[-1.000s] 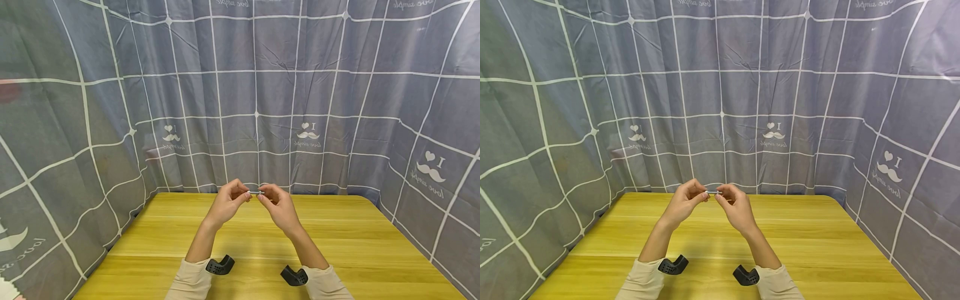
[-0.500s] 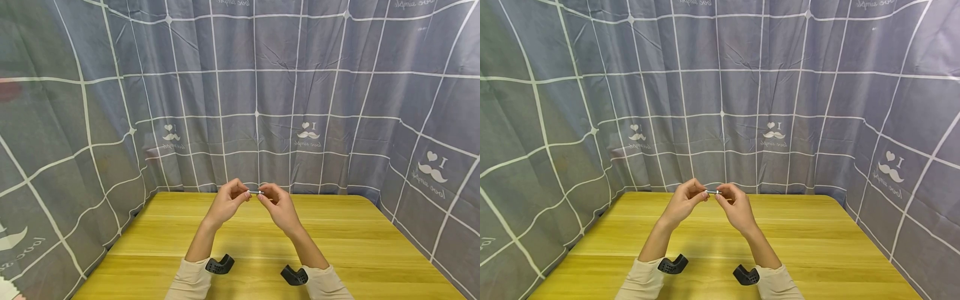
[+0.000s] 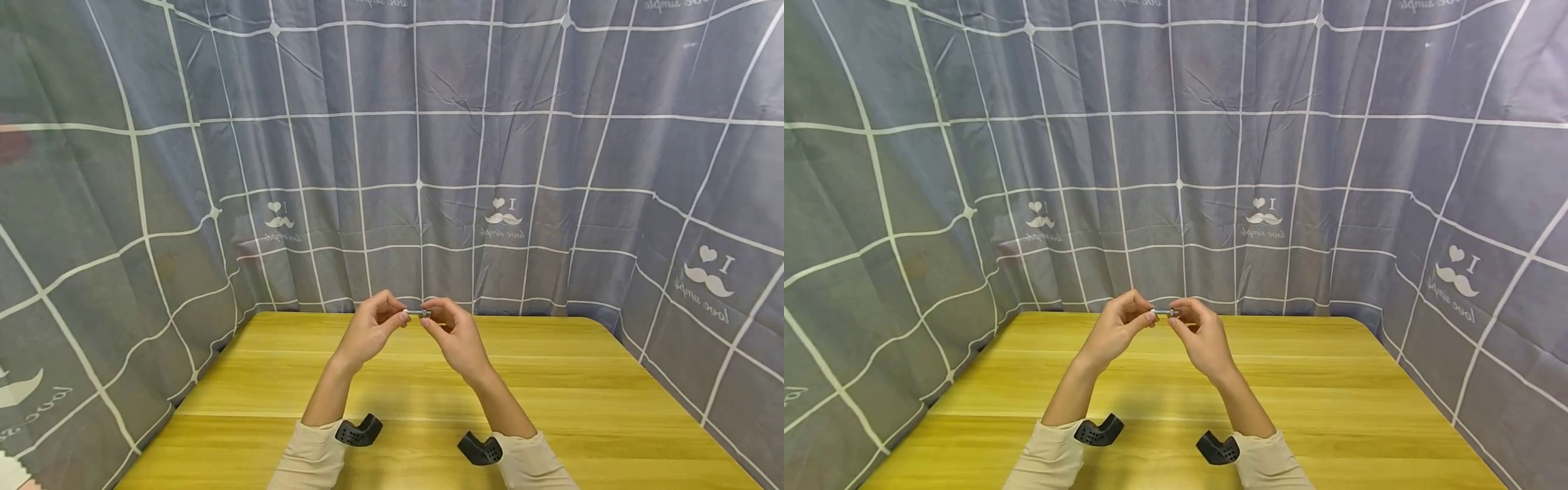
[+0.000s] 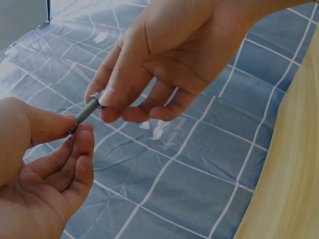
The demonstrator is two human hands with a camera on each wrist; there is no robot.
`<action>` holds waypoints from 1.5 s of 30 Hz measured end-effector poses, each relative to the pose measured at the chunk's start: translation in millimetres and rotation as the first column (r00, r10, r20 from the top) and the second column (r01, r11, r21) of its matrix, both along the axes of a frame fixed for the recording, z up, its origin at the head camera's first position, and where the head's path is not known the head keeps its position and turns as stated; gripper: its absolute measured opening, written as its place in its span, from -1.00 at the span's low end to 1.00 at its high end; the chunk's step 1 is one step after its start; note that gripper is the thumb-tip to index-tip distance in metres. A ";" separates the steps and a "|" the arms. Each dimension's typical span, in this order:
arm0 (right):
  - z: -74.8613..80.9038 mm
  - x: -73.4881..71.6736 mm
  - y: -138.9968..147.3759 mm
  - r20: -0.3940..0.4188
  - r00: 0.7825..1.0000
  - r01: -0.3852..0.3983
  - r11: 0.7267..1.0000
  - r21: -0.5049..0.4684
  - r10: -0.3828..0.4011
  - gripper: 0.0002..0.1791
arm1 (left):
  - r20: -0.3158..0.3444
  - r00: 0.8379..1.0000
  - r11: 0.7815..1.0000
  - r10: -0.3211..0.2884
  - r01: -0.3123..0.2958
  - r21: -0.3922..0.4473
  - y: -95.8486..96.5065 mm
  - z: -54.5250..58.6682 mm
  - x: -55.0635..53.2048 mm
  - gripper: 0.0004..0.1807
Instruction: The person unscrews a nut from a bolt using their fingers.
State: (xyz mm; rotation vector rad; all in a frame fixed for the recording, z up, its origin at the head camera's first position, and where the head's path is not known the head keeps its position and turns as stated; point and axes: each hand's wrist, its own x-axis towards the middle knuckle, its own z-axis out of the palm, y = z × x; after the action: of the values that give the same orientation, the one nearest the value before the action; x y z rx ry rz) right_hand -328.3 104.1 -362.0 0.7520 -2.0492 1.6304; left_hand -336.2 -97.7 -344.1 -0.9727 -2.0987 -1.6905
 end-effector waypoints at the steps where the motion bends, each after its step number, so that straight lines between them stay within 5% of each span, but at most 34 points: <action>1: 0.0 0.0 0.2 0.000 1.000 -0.001 1.000 0.004 0.001 -0.67 | 0.000 1.000 1.000 0.001 -0.001 0.000 0.1 -0.1 -0.1 -0.97; 24: -1.0 -1.1 1.7 0.003 1.000 0.016 1.000 -0.015 -0.016 -0.82 | 0.004 1.000 1.000 0.001 -0.001 0.001 1.1 -0.9 -1.1 -0.96; 31: -0.1 -0.4 -0.3 0.031 0.999 0.017 1.000 -0.008 -0.017 -0.63 | 0.004 1.000 1.000 -0.004 0.004 0.009 0.2 -0.7 -1.1 -0.97; 38: 1.4 -0.1 -2.9 0.047 0.997 0.058 0.998 -0.003 -0.058 -0.83 | 0.005 1.000 1.000 -0.003 0.003 0.008 0.4 -1.0 -1.4 -0.97; 45: 0.1 -1.5 -0.5 0.026 0.999 0.024 0.999 -0.021 -0.023 -0.77 | 0.004 1.000 1.000 0.004 -0.004 0.006 0.2 -0.2 -0.6 -0.96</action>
State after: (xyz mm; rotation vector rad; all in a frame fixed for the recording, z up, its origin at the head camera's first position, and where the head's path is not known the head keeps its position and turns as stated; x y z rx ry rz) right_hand -329.8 103.7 -361.8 0.7005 -2.0476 1.6549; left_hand -336.8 -97.5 -344.4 -0.9641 -2.0953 -1.6970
